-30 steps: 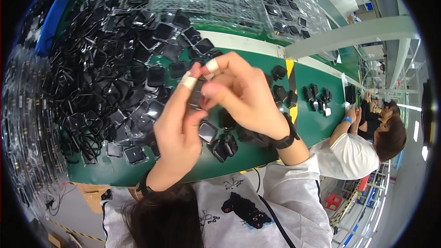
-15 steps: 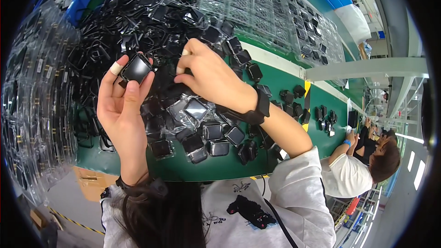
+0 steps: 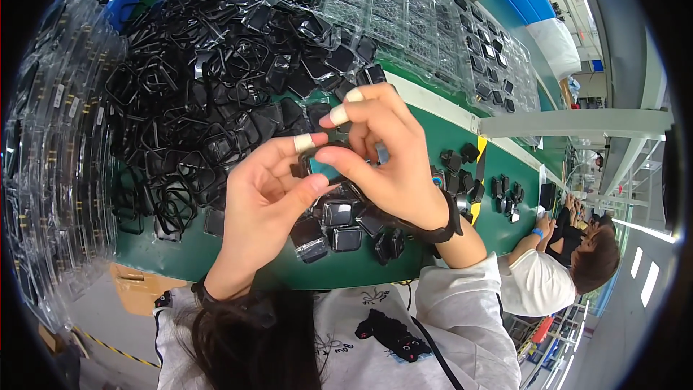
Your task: The person picks up a smartwatch, peels a film from the screen, and presses a frame onto the watch face by hand. They then set the watch aside on the table and repeat the process with another smartwatch.
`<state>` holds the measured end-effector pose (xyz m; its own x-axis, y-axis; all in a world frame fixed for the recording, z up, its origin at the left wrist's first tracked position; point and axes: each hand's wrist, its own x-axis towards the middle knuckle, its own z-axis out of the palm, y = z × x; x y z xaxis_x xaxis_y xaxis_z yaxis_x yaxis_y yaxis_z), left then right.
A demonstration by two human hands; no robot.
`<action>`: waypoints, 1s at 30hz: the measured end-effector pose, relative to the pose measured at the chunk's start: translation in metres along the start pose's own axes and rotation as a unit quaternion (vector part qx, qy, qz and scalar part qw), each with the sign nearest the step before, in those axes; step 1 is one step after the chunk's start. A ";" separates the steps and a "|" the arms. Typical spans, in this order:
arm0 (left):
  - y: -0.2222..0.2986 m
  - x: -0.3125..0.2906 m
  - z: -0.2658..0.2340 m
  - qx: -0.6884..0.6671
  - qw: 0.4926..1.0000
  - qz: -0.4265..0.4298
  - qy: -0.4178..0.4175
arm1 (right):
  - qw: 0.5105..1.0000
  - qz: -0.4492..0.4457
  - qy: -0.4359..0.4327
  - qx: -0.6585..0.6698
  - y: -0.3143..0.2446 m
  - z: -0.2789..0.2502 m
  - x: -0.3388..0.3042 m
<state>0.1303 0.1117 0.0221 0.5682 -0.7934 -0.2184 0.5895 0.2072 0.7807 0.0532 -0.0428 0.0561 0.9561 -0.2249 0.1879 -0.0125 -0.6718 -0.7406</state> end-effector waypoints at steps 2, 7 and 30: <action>-0.004 0.000 -0.005 0.012 0.999 0.020 -0.031 | 0.965 0.071 -0.046 0.248 0.019 0.005 -0.007; -0.007 0.003 -0.017 -0.032 0.998 0.019 -0.046 | 0.919 0.126 -0.102 0.359 0.025 0.006 0.001; 0.002 0.012 -0.017 0.024 0.982 0.146 0.115 | 0.943 -0.138 -0.086 -0.289 0.037 0.011 0.016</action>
<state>0.1485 0.1125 0.0109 0.8269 -0.5530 -0.1027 0.3571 0.3751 0.8555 0.0718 -0.0637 0.0243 0.9792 0.0997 0.1769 0.1339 -0.9719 -0.1936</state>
